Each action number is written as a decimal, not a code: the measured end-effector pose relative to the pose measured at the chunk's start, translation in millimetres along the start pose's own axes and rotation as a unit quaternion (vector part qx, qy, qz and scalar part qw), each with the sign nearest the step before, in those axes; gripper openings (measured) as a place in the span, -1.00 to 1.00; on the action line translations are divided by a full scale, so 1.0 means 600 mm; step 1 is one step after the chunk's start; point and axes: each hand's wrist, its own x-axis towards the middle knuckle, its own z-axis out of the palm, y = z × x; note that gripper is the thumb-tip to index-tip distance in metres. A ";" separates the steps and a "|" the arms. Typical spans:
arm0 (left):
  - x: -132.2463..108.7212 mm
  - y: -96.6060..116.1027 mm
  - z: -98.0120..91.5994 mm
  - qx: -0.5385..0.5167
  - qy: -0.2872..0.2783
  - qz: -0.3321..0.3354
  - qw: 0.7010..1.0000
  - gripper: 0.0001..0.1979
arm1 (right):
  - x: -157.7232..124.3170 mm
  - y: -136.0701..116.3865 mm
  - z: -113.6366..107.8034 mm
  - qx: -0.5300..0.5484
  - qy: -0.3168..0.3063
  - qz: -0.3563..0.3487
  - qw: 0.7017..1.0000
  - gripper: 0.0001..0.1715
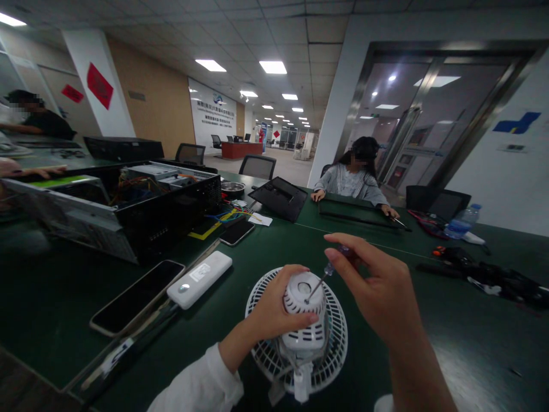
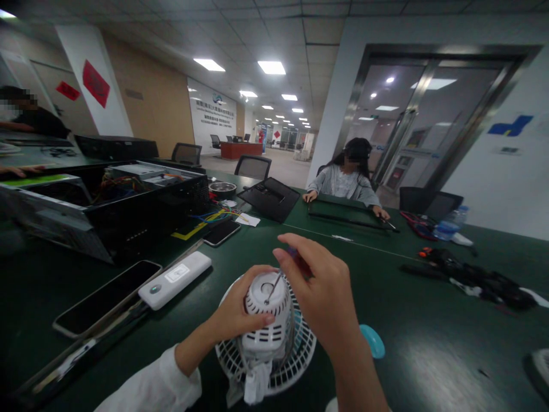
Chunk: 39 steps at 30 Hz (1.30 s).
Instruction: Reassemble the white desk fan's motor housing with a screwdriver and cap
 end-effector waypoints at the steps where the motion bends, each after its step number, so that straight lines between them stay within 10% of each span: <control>1: 0.000 0.000 0.000 0.000 0.000 0.002 1.000 -0.35 | 0.000 0.000 -0.002 0.009 -0.017 -0.002 1.000 -0.73; 39: -0.002 -0.002 0.000 0.001 -0.002 0.002 1.000 -0.35 | -0.004 0.000 -0.007 0.046 -0.072 -0.018 0.996 -0.62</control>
